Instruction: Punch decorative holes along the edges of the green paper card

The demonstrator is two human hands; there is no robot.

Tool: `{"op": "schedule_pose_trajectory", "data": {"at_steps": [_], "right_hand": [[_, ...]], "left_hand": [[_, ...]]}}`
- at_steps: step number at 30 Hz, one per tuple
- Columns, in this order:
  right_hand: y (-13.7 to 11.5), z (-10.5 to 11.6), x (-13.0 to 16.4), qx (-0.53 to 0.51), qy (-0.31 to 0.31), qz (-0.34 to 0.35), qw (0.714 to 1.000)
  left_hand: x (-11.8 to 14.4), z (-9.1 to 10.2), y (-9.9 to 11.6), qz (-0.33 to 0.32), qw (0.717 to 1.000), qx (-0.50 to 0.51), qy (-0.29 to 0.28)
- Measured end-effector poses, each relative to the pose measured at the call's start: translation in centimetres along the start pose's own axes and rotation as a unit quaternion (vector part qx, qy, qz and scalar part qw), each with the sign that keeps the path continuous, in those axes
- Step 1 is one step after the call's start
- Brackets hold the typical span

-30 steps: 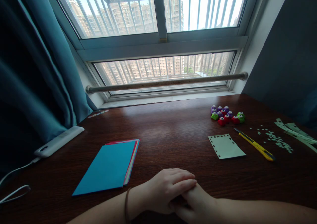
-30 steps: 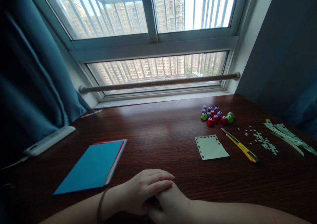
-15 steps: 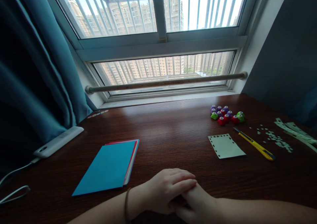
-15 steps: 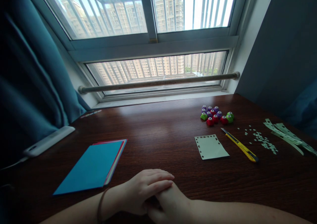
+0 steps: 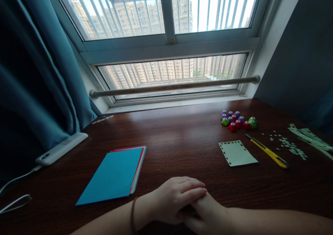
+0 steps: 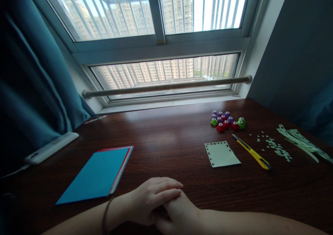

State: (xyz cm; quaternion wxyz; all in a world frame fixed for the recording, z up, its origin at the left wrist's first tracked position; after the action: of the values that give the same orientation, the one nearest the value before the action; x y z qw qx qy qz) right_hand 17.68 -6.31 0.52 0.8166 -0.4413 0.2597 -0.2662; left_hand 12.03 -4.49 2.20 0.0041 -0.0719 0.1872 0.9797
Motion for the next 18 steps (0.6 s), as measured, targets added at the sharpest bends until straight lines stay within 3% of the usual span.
{"op": "schedule_pose_trajectory", "data": {"at_steps": [18], "right_hand": [[-0.20, 0.25, 0.18, 0.002, 0.029, 0.017, 0.999]], "left_hand": [[-0.06, 0.15, 0.09, 0.002, 1.000, 0.006, 0.003]]}}
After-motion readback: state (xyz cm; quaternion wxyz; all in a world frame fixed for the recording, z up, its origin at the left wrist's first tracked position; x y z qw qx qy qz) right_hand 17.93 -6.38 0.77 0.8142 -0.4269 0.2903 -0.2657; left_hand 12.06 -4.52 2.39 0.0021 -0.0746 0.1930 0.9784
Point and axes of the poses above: each hand's wrist, its own x-axis away from the middle knuckle, its own z-axis out of the back of the hand, y = z × x, the point moved 6 cm from there along -x, towards the middle knuckle, and after that the axes turned 12 degrees about -y, right-handed, at the moved point
